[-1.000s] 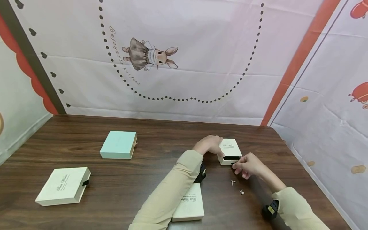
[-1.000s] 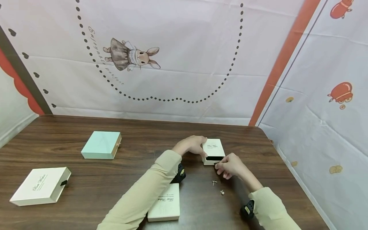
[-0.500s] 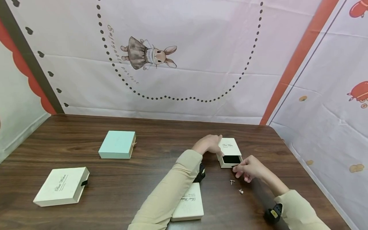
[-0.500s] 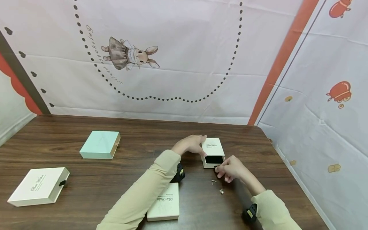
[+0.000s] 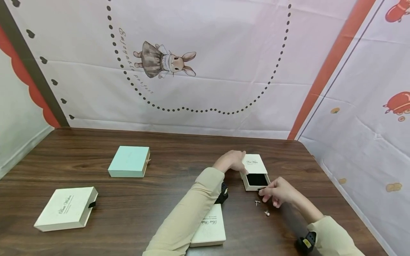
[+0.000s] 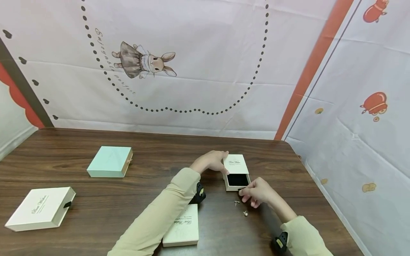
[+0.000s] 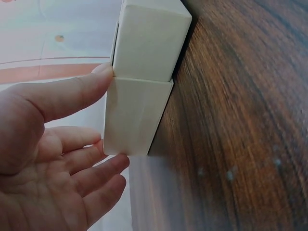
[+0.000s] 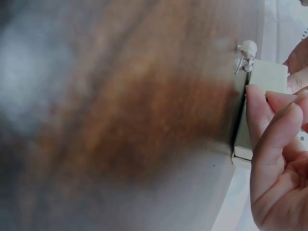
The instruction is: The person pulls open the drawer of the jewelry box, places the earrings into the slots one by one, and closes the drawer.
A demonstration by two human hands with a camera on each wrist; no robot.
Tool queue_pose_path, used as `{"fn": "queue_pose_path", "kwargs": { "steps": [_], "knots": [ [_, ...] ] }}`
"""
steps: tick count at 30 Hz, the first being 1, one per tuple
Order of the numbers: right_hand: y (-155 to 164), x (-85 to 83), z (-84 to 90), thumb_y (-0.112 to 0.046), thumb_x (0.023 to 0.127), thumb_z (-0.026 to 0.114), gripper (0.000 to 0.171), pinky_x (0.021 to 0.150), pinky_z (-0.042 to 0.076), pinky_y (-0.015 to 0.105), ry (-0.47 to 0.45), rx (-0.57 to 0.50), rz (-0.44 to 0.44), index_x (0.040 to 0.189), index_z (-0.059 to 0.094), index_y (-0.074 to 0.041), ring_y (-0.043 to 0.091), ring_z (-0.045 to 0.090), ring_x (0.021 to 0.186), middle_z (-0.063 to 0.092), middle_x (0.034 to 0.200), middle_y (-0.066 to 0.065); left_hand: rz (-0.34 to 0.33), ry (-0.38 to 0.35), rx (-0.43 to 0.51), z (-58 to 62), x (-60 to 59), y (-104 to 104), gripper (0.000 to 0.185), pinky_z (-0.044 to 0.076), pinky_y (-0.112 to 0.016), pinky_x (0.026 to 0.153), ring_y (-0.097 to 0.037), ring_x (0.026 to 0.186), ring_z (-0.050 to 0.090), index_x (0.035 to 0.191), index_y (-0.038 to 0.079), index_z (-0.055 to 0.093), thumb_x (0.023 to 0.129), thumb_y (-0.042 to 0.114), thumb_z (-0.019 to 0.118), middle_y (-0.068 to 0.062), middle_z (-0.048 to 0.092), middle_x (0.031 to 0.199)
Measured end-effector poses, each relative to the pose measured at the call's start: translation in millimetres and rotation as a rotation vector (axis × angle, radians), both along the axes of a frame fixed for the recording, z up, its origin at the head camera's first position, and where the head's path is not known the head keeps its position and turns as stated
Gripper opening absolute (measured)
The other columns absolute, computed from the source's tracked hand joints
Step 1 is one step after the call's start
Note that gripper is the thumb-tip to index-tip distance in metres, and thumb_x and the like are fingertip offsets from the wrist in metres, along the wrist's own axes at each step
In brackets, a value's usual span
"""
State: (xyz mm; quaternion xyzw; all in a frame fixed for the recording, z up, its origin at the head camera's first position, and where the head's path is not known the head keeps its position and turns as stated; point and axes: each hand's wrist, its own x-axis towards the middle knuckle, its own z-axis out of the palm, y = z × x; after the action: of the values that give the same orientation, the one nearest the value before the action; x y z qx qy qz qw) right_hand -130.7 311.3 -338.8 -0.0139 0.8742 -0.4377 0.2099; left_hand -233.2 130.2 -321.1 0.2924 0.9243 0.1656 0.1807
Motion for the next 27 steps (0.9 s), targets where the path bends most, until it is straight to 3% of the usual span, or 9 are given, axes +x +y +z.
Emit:
{"fn": "queue_pose_path", "kwargs": {
  "steps": [8,18,27],
  "knots": [
    [-0.3,4.2,-0.6,-0.015,0.083,0.061,0.025,0.039,0.04,0.02,-0.008,-0.015,0.004,0.078,0.069,0.008,0.003,0.044,0.037,0.065,0.063,0.006,0.008,0.031,0.018,-0.8,-0.7,-0.6,0.082,0.031,-0.028,0.102,-0.02,0.13,0.034,0.144,0.01,0.027,0.079,0.035,0.069,-0.004,0.036,0.143],
    [0.2,8.2,-2.6,-0.015,0.085,0.059,0.026,0.04,0.041,0.021,-0.03,-0.036,0.0,0.085,0.069,0.009,0.003,0.044,0.037,0.065,0.063,0.005,0.137,-0.023,0.174,-4.5,0.0,-0.4,0.081,0.034,-0.028,0.101,-0.02,0.128,0.037,0.139,0.013,0.04,0.069,0.027,0.08,0.0,0.041,0.14],
    [2.3,11.8,-3.3,-0.02,0.083,0.062,0.028,0.039,0.04,0.019,-0.046,-0.041,-0.017,0.08,0.068,0.008,0.003,0.044,0.037,0.064,0.061,0.003,0.18,-0.047,0.221,-5.8,1.7,0.8,0.08,0.036,-0.028,0.099,-0.021,0.126,0.039,0.137,0.011,0.043,0.067,0.024,0.081,-0.002,0.044,0.138]
  ]
}}
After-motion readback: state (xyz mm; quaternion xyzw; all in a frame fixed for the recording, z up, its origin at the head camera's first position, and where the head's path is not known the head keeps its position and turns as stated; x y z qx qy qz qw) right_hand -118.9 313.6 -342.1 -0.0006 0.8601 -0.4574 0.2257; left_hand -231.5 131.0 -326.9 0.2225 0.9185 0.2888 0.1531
